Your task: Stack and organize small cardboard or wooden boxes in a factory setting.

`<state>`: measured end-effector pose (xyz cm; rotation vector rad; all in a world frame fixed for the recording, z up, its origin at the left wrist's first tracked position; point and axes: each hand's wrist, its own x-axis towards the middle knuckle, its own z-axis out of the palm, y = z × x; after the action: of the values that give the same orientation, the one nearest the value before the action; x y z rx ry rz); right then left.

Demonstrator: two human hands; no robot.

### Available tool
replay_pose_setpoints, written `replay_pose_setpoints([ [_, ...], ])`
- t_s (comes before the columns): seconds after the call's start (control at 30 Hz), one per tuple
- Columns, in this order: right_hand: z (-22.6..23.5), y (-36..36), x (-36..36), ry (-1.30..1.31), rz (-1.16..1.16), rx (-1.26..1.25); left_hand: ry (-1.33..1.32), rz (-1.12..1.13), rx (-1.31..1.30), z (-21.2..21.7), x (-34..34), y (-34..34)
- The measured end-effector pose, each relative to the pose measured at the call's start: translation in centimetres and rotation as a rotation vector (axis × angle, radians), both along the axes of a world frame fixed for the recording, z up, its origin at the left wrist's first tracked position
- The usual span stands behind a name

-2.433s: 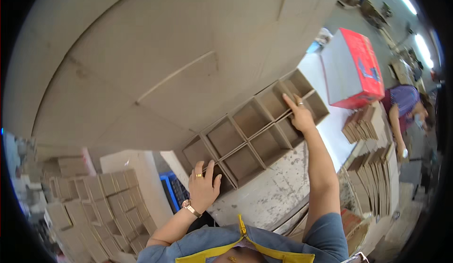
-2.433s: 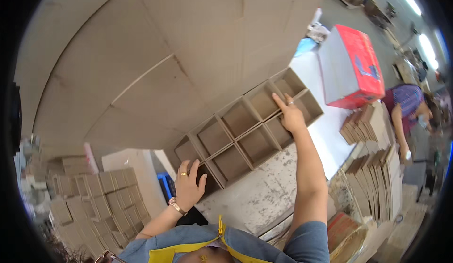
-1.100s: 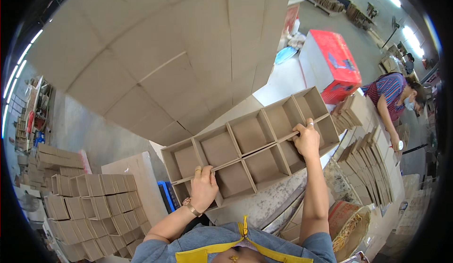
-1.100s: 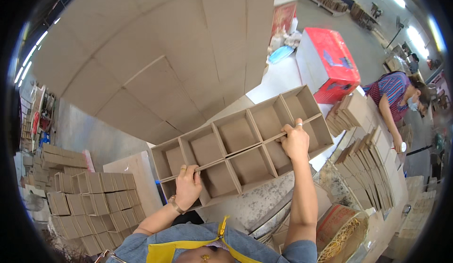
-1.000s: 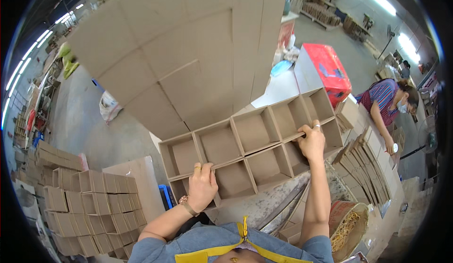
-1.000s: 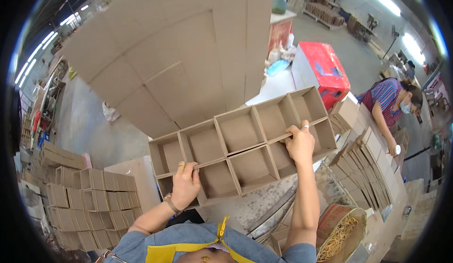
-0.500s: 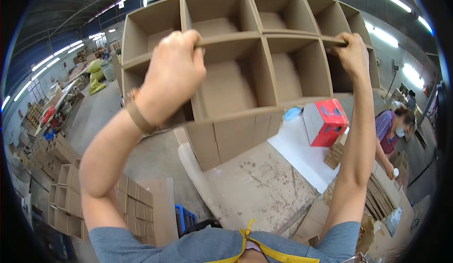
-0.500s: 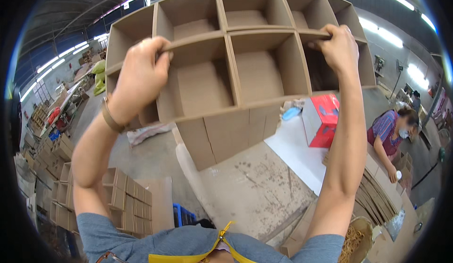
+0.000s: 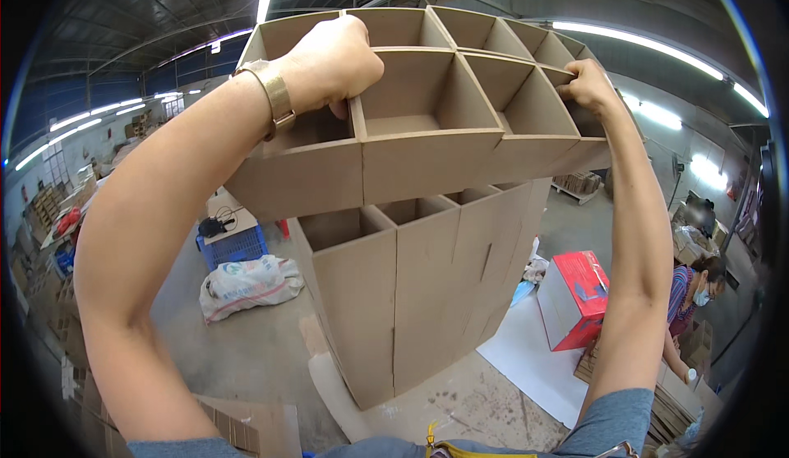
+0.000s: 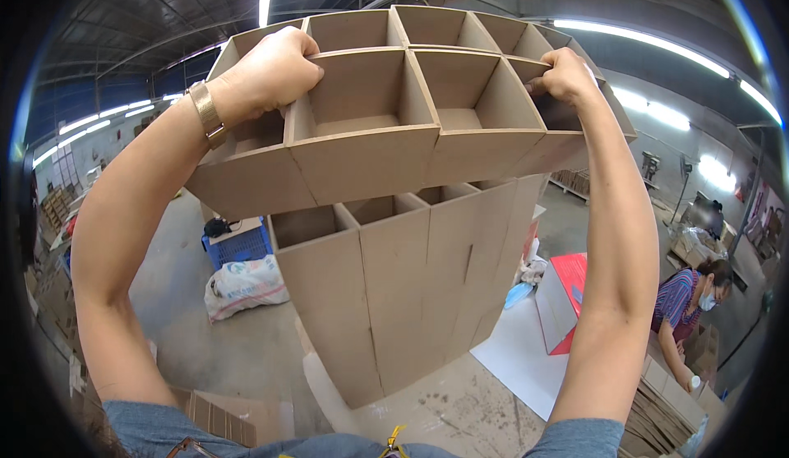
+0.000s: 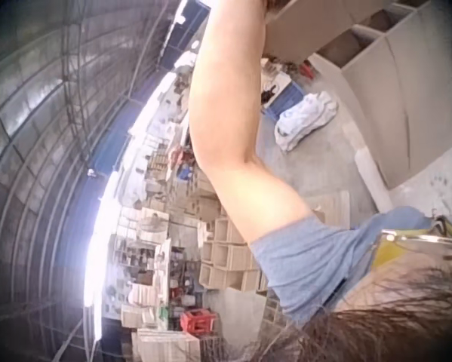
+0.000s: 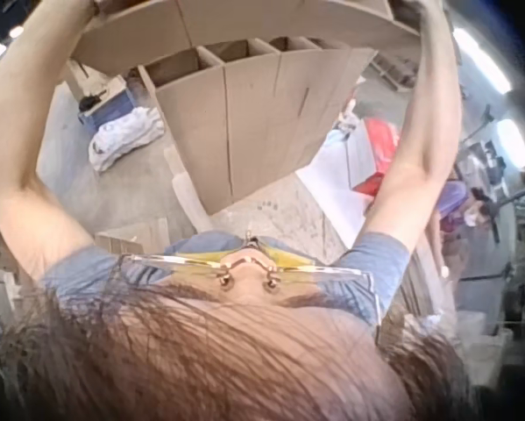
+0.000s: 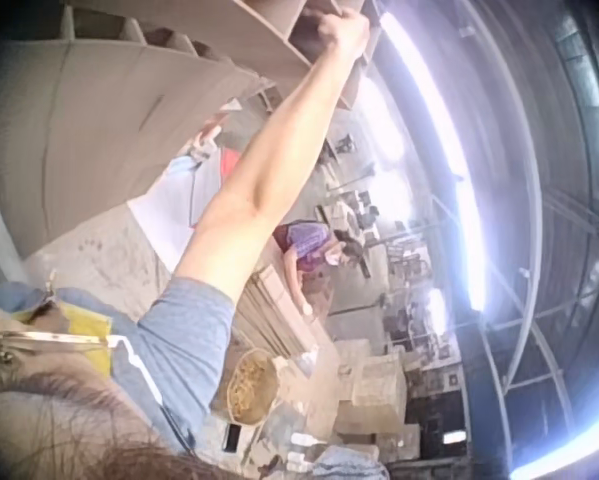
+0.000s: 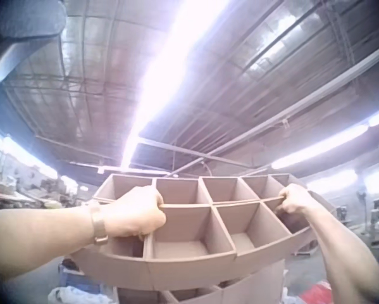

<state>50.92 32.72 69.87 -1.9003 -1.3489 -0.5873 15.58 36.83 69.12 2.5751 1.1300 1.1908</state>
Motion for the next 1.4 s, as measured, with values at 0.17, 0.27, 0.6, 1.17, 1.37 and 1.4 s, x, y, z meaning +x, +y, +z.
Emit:
replay_pose_setpoints([
  [0.17,-0.2,5.9,2.4,-0.039,0.157,0.023,0.016,-0.014,-0.217,0.1,1.2,3.4],
  [0.27,-1.2,9.0,3.3,-0.038,0.159,-0.066,-0.032,0.01,-0.334,-1.0,2.1,4.7],
  [0.6,-3.8,15.2,3.8,-0.016,0.111,-0.338,-0.058,0.087,-0.472,-3.4,3.1,8.4],
  [1.17,-2.8,14.3,2.9,-0.02,0.103,-0.614,0.093,0.157,-0.539,-2.7,4.1,8.0],
  [1.37,-3.1,15.8,3.3,-0.192,0.039,-0.779,0.215,0.246,-0.54,-3.2,4.9,8.9],
  [1.4,-3.2,16.0,3.4,-0.212,0.036,-0.799,0.319,0.265,-0.474,-3.2,4.9,9.3],
])
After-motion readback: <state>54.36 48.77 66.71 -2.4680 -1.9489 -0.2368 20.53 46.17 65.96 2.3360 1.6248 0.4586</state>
